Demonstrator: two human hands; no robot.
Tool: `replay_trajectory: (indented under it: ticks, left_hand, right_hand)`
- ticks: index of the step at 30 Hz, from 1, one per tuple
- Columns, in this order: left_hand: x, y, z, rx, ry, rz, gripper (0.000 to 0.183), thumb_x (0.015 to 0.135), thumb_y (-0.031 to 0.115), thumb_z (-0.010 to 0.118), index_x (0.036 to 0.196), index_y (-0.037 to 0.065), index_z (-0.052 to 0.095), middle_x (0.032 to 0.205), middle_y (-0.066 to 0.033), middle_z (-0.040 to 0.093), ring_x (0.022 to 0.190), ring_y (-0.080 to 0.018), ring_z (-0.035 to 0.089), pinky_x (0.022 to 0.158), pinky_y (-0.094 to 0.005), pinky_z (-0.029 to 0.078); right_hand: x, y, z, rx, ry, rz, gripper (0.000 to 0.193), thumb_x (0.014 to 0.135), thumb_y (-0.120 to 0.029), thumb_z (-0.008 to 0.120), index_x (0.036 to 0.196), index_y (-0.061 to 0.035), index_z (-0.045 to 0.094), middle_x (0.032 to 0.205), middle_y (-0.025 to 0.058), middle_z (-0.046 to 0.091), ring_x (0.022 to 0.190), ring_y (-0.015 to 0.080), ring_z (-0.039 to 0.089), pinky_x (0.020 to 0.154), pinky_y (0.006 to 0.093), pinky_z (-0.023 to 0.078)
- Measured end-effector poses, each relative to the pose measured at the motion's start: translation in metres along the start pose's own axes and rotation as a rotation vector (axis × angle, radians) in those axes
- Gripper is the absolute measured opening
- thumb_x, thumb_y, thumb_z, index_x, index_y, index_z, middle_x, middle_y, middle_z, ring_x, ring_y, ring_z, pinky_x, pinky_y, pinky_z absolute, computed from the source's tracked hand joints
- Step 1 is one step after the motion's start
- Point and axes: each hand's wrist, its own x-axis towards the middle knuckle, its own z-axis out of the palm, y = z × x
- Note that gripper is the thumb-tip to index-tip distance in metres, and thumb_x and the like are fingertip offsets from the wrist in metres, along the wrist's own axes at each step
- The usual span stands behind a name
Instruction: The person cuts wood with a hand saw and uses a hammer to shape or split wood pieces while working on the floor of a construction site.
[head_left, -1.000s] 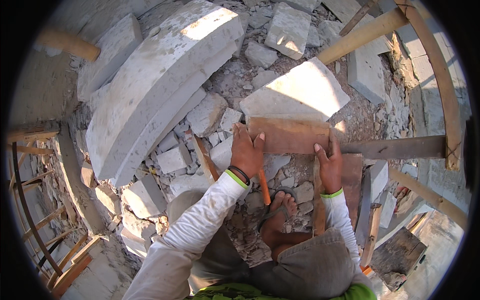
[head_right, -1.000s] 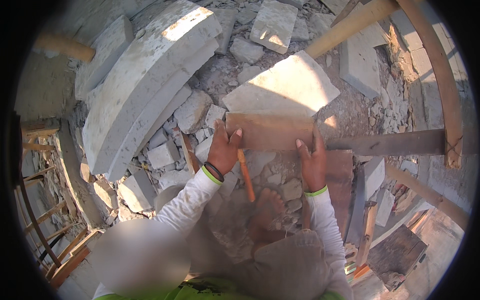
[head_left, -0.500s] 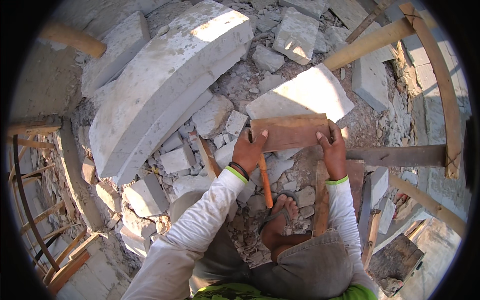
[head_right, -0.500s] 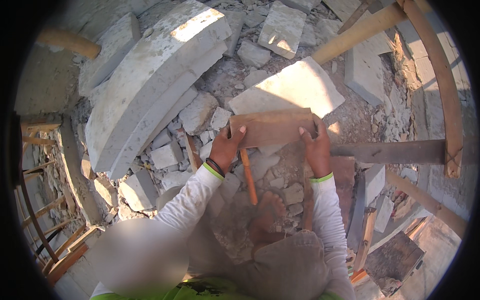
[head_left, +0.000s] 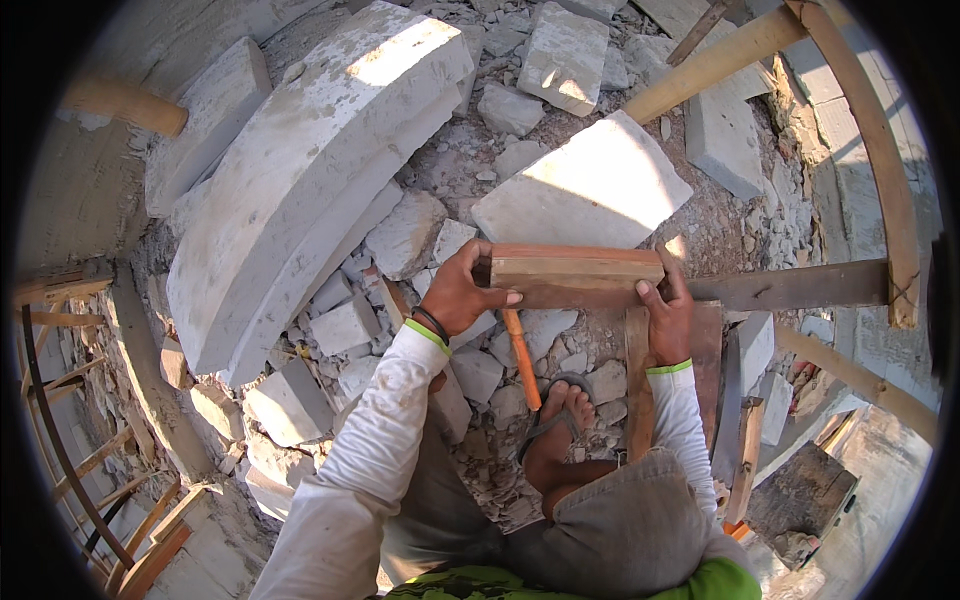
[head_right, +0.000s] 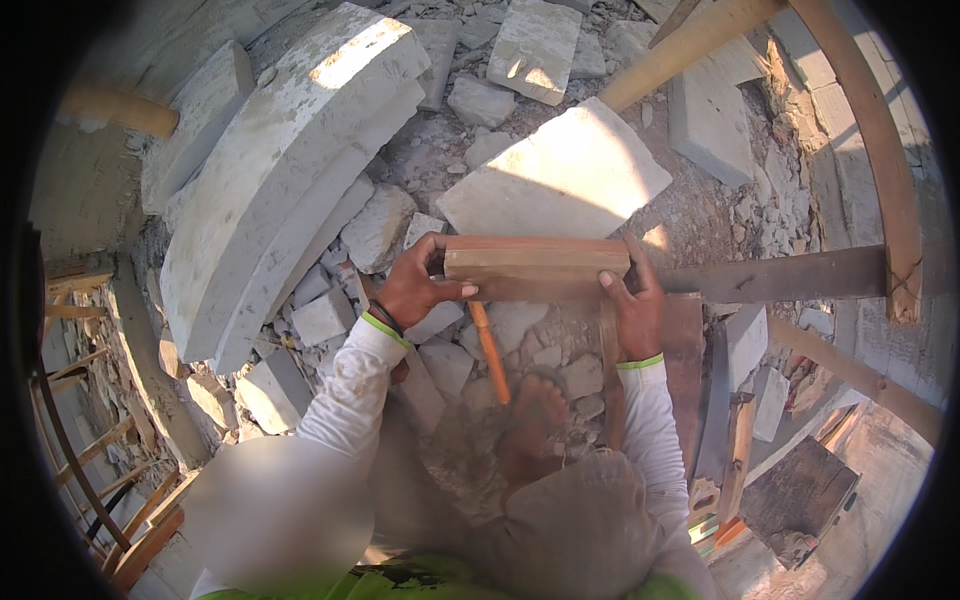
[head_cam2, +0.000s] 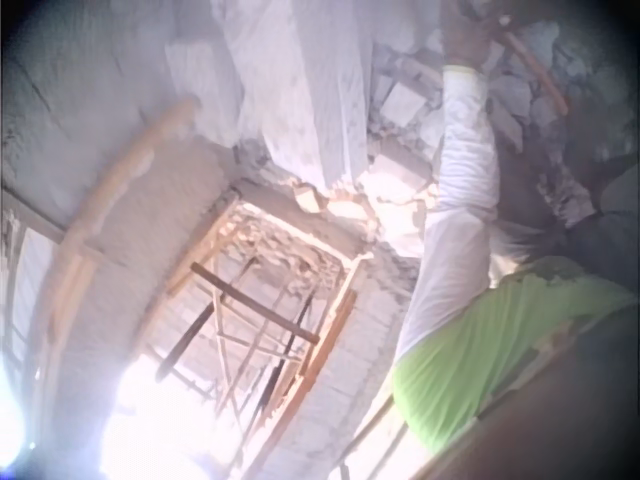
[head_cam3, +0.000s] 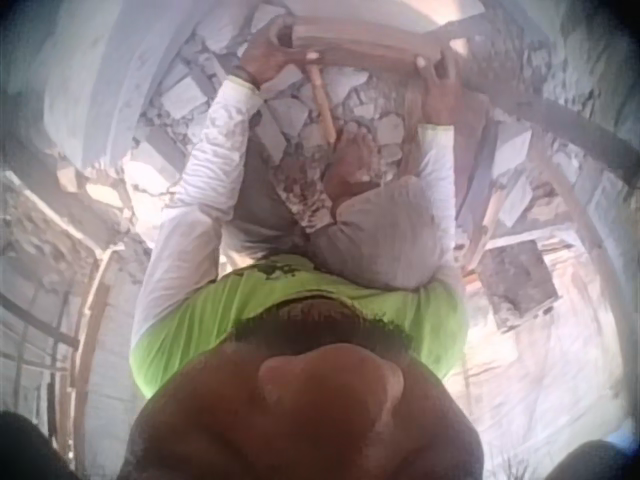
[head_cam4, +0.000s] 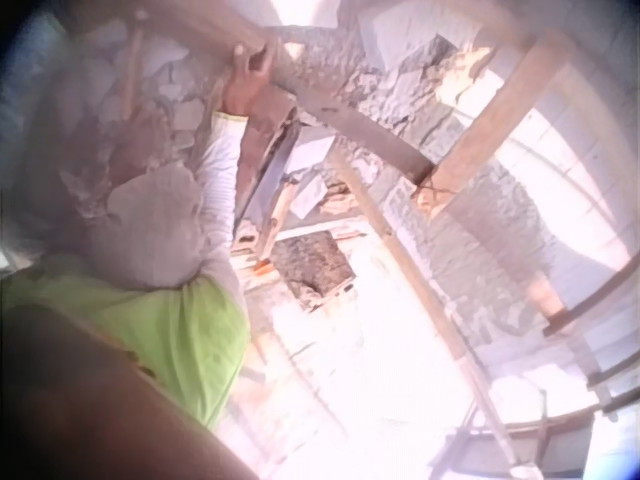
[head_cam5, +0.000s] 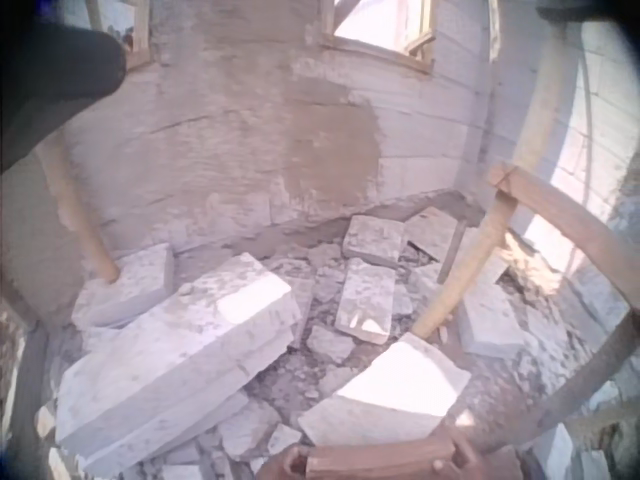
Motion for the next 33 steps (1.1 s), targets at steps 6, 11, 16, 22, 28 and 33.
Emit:
replay_trajectory:
  ticks: [6,11,16,22,28,33]
  left_hand:
    - [-0.005,0.030,-0.019,0.444,0.212,0.392,0.059,0.066,0.006,0.086,0.118,0.006,0.058,0.117,-0.0091,0.063,0.112,-0.0237,0.059,0.101,-0.0361,0.044]
    - [0.015,0.006,-0.015,0.628,0.199,0.326,0.062,0.067,0.012,0.087,0.121,0.006,0.058,0.119,-0.0143,0.059,0.116,-0.0328,0.054,0.102,-0.0396,0.042]
    - [0.020,0.011,-0.014,0.572,0.223,0.393,0.062,0.067,0.014,0.086,0.121,0.005,0.057,0.115,-0.0148,0.059,0.110,-0.0352,0.055,0.098,-0.0413,0.043]
    - [0.016,0.012,-0.017,0.572,0.102,0.395,0.058,0.068,0.013,0.085,0.118,0.005,0.058,0.114,-0.0147,0.059,0.110,-0.0346,0.055,0.097,-0.0410,0.043]
    - [0.014,0.007,-0.026,0.630,0.138,0.445,0.055,0.068,0.012,0.085,0.116,0.006,0.059,0.111,-0.0137,0.060,0.109,-0.0333,0.056,0.096,-0.0398,0.044]
    - [0.021,0.003,-0.023,0.460,0.096,0.402,0.057,0.069,0.010,0.083,0.119,0.007,0.056,0.112,-0.0135,0.059,0.108,-0.0336,0.058,0.094,-0.0396,0.046]
  right_hand:
    - [0.011,-0.032,0.004,0.127,-0.093,-0.224,0.062,0.076,0.005,0.073,0.134,-0.0012,0.050,0.132,0.0114,0.054,0.125,0.0222,0.050,0.109,0.0345,0.038]
    - [0.045,-0.012,-0.013,-0.177,-0.195,-0.172,0.064,0.075,0.006,0.074,0.133,-0.0022,0.050,0.131,0.0103,0.054,0.124,0.0230,0.052,0.109,0.0364,0.040]
    - [0.050,0.000,-0.010,-0.119,-0.179,-0.145,0.065,0.075,0.006,0.074,0.134,-0.0029,0.049,0.130,0.0105,0.054,0.125,0.0229,0.052,0.108,0.0356,0.042]
    - [0.041,0.001,-0.015,-0.075,-0.211,-0.135,0.064,0.075,0.004,0.075,0.133,-0.0034,0.050,0.129,0.0099,0.055,0.123,0.0230,0.053,0.107,0.0362,0.042]
    - [0.035,-0.051,0.009,-0.790,-0.184,-0.511,0.077,0.068,-0.001,0.079,0.138,-0.0039,0.049,0.135,0.0121,0.053,0.126,0.0276,0.050,0.109,0.0407,0.038]
    - [0.036,-0.049,0.013,-0.547,-0.269,-0.362,0.087,0.067,-0.009,0.082,0.144,-0.0047,0.042,0.143,0.0143,0.048,0.131,0.0294,0.047,0.112,0.0418,0.035]
